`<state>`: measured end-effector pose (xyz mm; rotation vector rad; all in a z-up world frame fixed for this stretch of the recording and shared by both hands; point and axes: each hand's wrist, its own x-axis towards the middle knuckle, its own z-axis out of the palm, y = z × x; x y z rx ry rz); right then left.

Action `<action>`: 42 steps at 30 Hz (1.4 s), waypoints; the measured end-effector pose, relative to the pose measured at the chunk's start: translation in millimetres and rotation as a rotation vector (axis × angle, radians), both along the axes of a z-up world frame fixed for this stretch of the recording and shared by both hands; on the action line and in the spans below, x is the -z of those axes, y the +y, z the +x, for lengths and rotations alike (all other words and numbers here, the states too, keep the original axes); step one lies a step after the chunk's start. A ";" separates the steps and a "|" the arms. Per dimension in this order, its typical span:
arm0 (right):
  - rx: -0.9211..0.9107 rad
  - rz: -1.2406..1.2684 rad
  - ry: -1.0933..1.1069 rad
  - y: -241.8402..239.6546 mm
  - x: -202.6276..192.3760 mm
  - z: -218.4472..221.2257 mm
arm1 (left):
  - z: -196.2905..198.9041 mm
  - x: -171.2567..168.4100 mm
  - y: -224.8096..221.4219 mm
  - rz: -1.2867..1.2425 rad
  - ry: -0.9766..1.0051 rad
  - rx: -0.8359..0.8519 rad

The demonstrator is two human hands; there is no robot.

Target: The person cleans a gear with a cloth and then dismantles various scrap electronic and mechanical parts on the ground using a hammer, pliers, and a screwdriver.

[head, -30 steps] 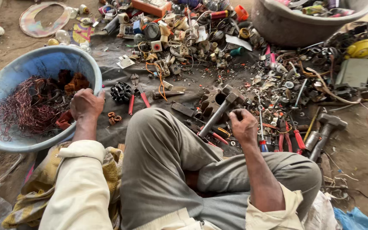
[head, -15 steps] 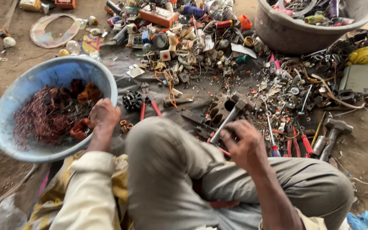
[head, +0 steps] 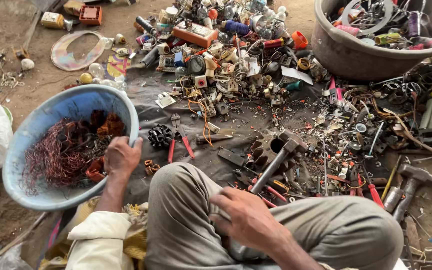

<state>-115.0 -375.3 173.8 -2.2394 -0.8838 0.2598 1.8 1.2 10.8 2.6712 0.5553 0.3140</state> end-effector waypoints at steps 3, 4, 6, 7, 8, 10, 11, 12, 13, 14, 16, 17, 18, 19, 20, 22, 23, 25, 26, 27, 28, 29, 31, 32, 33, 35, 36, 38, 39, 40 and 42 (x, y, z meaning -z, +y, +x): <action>0.118 -0.158 0.019 -37.4 41.2 6.2 | -3.7 2.1 -4.0 0.093 -0.280 0.008; 0.145 -0.143 -0.036 -49.6 53.5 12.4 | 0.8 0.1 -8.4 0.162 -0.420 0.029; 0.197 -0.112 -0.139 -69.5 71.8 23.8 | 18.7 -3.9 -28.2 0.123 -0.473 0.060; 0.216 -0.186 -0.043 -75.8 77.0 29.6 | 31.2 -6.0 -42.1 0.102 -0.496 0.077; 0.232 -0.262 0.054 -81.0 78.8 39.0 | 47.9 -8.3 -58.1 0.053 -0.445 0.152; 0.238 -0.354 0.168 -90.5 74.6 59.8 | 89.8 -13.7 -98.4 -0.058 -0.292 0.281; 0.230 -0.372 0.185 -96.4 70.4 70.7 | 111.2 -16.0 -121.4 -0.119 -0.190 0.336; 0.225 -0.389 0.206 -100.8 67.1 78.9 | 130.2 -17.3 -142.0 -0.103 -0.117 0.407; 0.232 -0.357 0.189 -106.2 65.0 86.7 | 147.7 -15.6 -163.1 -0.086 -0.043 0.476; 0.238 -0.325 0.170 -114.6 64.4 95.6 | 163.6 -10.0 -185.1 -0.092 0.059 0.514; 0.294 -0.274 0.169 -127.9 70.8 113.1 | 189.2 11.9 -213.5 0.042 0.155 0.589; 0.343 -0.254 0.188 -131.9 77.6 120.0 | 199.0 28.9 -225.7 0.181 0.150 0.625; 0.394 -0.237 0.209 -135.1 86.2 125.2 | 206.3 48.4 -234.1 0.317 0.145 0.662; 0.401 -0.367 0.271 -134.8 96.5 130.8 | 210.0 67.9 -236.9 0.394 0.024 0.672; 0.408 -0.497 0.337 -131.5 106.8 134.9 | 210.4 85.7 -237.9 0.468 -0.097 0.683; 0.382 -0.523 0.337 -126.9 121.2 138.9 | 221.4 108.8 -238.5 0.474 -0.131 0.681; 0.350 -0.417 0.272 -125.2 124.9 138.3 | 228.8 114.3 -238.5 0.407 -0.043 0.670; 0.300 -0.266 0.206 -116.5 129.0 135.8 | 232.3 116.1 -232.3 0.238 0.173 0.610; 0.293 -0.226 0.182 -113.3 128.9 140.8 | 242.2 109.8 -230.6 0.135 0.277 0.564; 0.285 -0.186 0.158 -110.9 126.8 143.3 | 244.1 102.7 -230.2 0.032 0.381 0.515; 0.311 -0.230 0.210 -109.7 123.7 148.6 | 245.2 93.3 -229.7 -0.190 0.356 0.432; 0.337 -0.274 0.263 -109.4 120.3 151.5 | 244.0 83.1 -228.2 -0.410 0.327 0.346; 0.410 -0.245 0.280 -112.4 115.2 146.2 | 230.9 66.6 -231.1 -0.704 0.307 0.250; 0.458 -0.166 0.228 -113.8 114.5 145.9 | 224.4 57.2 -233.5 -0.774 0.307 0.245; 0.504 -0.087 0.176 -116.0 114.5 145.2 | 216.1 48.5 -237.6 -0.844 0.307 0.240; 0.667 0.202 0.224 -117.1 118.6 147.6 | 195.9 37.3 -256.9 -1.122 0.395 0.267; 0.749 0.344 0.249 -119.2 123.2 146.2 | 179.2 36.6 -271.4 -1.266 0.451 0.282; 0.849 0.487 0.420 -121.8 136.4 150.0 | 141.8 37.7 -300.3 -1.394 0.352 0.428; 0.894 0.559 0.505 -125.2 143.6 149.8 | 124.0 37.6 -313.7 -1.446 0.375 0.462; 0.891 0.652 0.613 -127.6 152.1 148.1 | 107.2 36.3 -322.7 -1.493 0.390 0.490; 0.872 0.837 0.830 -129.7 173.6 146.7 | 78.9 32.7 -335.5 -1.512 0.372 0.519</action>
